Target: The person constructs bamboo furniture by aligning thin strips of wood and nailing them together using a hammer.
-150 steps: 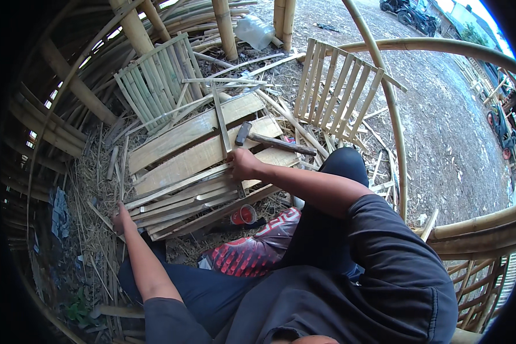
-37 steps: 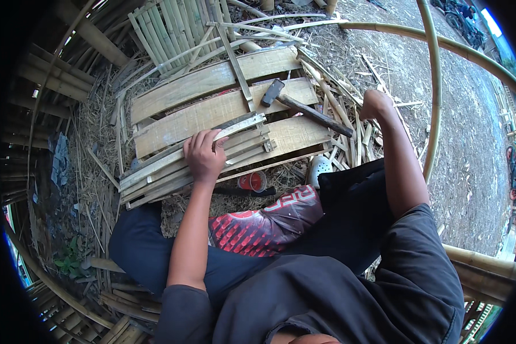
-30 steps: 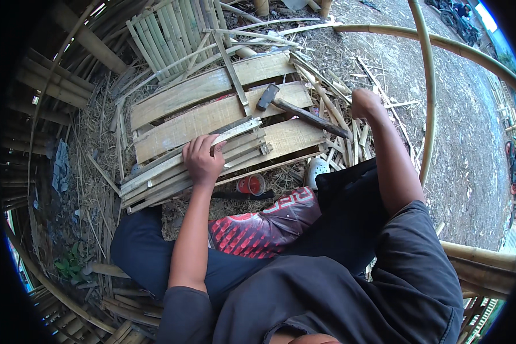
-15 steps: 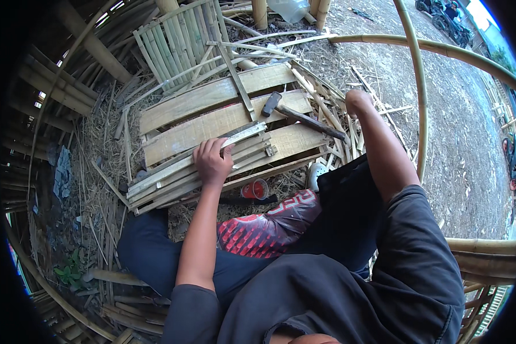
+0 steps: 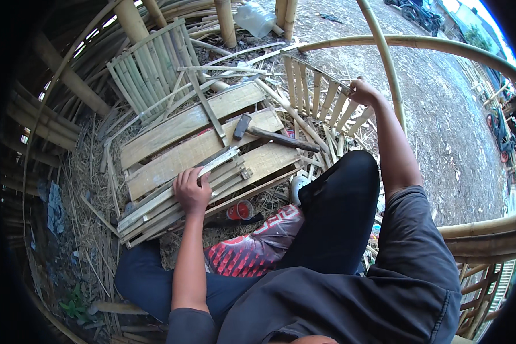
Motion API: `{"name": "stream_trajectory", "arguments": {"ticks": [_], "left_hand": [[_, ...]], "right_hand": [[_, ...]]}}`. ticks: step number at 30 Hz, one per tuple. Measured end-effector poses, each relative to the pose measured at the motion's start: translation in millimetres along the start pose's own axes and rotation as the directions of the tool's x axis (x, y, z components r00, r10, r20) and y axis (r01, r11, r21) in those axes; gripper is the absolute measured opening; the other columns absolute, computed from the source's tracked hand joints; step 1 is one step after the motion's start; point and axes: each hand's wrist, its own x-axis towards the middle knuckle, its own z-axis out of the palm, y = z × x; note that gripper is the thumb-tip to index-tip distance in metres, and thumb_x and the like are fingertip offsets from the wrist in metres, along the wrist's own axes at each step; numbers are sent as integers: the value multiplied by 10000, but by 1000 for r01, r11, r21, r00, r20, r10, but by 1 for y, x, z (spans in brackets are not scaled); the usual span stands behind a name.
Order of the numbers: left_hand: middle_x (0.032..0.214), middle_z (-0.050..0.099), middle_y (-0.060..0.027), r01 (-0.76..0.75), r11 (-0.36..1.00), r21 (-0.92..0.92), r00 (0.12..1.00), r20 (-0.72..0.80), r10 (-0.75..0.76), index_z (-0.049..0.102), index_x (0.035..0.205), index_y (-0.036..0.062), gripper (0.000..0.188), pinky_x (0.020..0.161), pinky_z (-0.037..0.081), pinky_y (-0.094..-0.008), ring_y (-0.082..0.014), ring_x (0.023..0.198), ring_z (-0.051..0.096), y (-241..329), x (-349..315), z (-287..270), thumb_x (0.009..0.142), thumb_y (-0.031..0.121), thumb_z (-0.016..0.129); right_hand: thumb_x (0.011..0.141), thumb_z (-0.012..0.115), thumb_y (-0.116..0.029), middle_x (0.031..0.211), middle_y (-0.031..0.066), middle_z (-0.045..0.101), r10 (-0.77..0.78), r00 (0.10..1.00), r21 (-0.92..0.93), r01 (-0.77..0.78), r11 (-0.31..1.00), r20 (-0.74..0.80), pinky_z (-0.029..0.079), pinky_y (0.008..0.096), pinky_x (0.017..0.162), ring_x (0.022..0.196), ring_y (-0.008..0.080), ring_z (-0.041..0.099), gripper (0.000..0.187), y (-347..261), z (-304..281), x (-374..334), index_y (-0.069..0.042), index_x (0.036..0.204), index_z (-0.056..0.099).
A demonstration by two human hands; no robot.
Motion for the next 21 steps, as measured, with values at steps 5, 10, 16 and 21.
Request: {"name": "stream_trajectory", "arguments": {"ticks": [5, 10, 16, 21], "left_hand": [[990, 718, -36, 12, 1000, 25, 1000, 26, -13, 738, 1000, 122, 192, 887, 479, -433, -282, 971, 664, 5, 2, 7, 873, 263, 770], [979, 711, -53, 7, 999, 53, 999, 31, -8, 739, 992, 113, 191, 873, 483, -433, -293, 963, 660, -1, 3, 3, 881, 266, 766], [980, 709, -61, 11, 999, 37, 999, 50, -13, 733, 999, 110, 198, 867, 483, -438, -301, 962, 658, 10, 5, 11, 895, 278, 749], [983, 711, -62, 31, 998, 51, 998, 47, -33, 733, 1000, 114, 198, 877, 484, -439, -303, 966, 658, 5, 4, 7, 894, 281, 747]], "right_hand": [[895, 759, -271, 1442, 214, 499, 235, 963, 367, -173, 914, -129, 425, 428, 1153, 1307, 392, 563, 514, 51, -2, -5, -121, 1356, 591], [878, 816, -344, 1324, 105, 613, 335, 804, 137, -308, 941, -492, 462, 508, 1052, 1281, 276, 591, 460, 56, -11, 9, -157, 1266, 655], [962, 629, -227, 1415, 84, 579, 310, 737, -240, -536, 810, -600, 410, 602, 1057, 1364, 313, 496, 318, 102, 16, 23, -206, 1271, 700], [939, 610, -169, 1687, 158, 306, 478, 759, -159, -591, 791, -442, 318, 680, 1150, 1568, 362, 270, 563, 59, 11, 28, -146, 1498, 541]]}}
